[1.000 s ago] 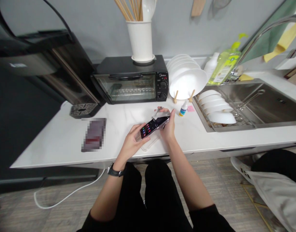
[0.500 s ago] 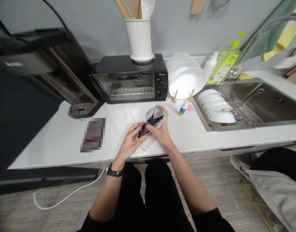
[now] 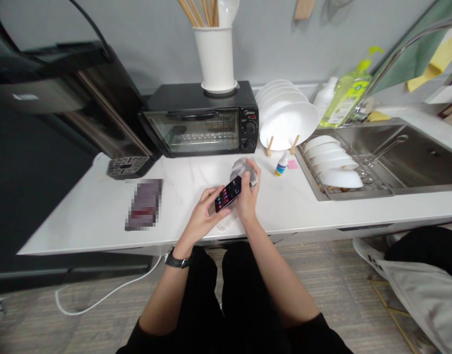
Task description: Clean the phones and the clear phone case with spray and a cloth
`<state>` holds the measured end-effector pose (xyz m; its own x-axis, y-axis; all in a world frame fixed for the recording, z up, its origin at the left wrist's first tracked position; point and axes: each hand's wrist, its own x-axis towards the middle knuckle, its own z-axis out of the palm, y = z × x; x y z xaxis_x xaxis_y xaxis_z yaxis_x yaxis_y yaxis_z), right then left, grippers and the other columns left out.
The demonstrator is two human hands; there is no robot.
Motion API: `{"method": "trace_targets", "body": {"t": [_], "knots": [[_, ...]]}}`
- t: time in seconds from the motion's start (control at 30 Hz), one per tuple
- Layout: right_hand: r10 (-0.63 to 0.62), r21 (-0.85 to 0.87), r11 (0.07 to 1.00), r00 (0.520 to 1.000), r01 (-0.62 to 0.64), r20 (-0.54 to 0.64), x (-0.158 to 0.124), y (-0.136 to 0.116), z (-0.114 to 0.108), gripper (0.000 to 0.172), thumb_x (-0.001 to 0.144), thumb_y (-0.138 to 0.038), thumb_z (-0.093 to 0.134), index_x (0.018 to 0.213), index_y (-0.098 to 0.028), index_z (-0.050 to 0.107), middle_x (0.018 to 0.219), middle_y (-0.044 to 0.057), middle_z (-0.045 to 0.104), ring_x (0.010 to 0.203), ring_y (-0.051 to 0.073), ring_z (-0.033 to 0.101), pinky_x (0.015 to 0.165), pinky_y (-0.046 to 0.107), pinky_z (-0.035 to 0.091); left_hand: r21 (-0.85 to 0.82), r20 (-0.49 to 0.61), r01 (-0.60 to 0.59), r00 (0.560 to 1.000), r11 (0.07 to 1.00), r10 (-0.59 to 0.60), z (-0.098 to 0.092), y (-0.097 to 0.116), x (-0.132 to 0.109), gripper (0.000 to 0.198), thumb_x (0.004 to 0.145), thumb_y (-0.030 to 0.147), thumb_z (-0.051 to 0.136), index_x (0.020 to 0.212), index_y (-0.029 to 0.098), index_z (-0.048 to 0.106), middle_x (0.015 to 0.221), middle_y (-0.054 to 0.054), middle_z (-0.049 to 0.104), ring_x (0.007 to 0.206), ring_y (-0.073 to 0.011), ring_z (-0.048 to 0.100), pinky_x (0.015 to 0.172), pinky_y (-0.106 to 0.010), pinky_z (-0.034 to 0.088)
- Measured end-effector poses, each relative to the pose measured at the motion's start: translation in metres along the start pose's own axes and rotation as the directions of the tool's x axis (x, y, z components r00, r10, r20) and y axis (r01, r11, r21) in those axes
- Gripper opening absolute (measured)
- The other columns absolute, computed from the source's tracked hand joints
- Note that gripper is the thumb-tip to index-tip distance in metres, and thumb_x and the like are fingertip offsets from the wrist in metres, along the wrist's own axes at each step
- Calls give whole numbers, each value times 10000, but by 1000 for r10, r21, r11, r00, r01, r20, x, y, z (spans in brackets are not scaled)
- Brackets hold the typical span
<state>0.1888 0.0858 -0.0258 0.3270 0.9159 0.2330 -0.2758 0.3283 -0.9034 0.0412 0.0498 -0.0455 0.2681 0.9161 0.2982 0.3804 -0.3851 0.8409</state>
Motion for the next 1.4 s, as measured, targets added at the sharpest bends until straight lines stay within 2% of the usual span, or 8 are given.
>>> {"method": "trace_targets", "body": {"t": [0.1,0.3,0.4,0.6,0.77,1.0,1.2,1.4], "knots": [[13,20,1000,998,-12,-64,-19,10,9,501,928,-589,631,1342,-307,598,1342,42,646,1327,224,559,1166,440,419,16,-36,-20,999,1000,21,0,-4,0,735,901,422,750,1563,295,456,1388,-89,509,1376,-262,513,1212,-419,397],[350,324,892,935,-314,-57,-12,11,-1,377,674,-347,895,982,-234,710,946,-7,759,941,232,717,949,412,577,116,-158,44,987,992,-26,4,1,1,780,817,353,833,1511,306,479,1363,-68,495,1340,-261,535,1184,-414,430],[339,410,870,936,-274,-93,-6,-3,-5,350,712,-320,863,1024,-259,715,1018,-13,771,1028,232,718,996,417,569,159,-146,52,989,986,-29,5,6,1,756,811,328,835,1483,298,488,1376,-68,499,1334,-265,548,1181,-420,438],[381,305,859,912,-411,153,-26,-9,-2,371,740,-415,874,1022,-236,712,991,17,789,986,259,740,1002,473,589,180,-187,76,982,981,-42,6,6,-1,821,768,231,838,1490,293,452,1378,-62,499,1333,-267,557,1165,-421,459],[249,232,939,967,-255,55,-14,-5,-9,354,758,-376,845,1042,-288,654,975,2,764,956,274,741,967,559,596,199,-138,43,990,979,-15,6,8,-1,849,759,338,879,1497,297,460,1359,-59,524,1303,-275,580,1136,-411,483],[352,234,885,908,-403,229,-29,-3,-1,377,607,-262,825,942,-257,652,941,10,725,946,265,694,979,508,579,228,-54,-8,998,974,21,7,10,-4,836,784,215,823,1525,272,439,1395,-90,515,1308,-286,579,1122,-417,493],[207,501,823,963,-266,172,9,-34,-2,183,726,-266,693,874,-265,586,807,-32,576,668,135,561,713,309,592,88,-13,-121,992,989,123,5,21,-4,863,904,352,762,1628,341,291,1524,-93,494,1447,-280,476,1240,-482,374],[307,295,891,937,-346,169,9,-29,2,446,739,-579,835,852,-268,536,713,-73,508,578,113,500,552,255,499,-74,38,-154,987,985,157,12,35,-12,673,1038,387,551,1647,367,265,1734,-54,251,1604,-258,245,1325,-490,210]]}}
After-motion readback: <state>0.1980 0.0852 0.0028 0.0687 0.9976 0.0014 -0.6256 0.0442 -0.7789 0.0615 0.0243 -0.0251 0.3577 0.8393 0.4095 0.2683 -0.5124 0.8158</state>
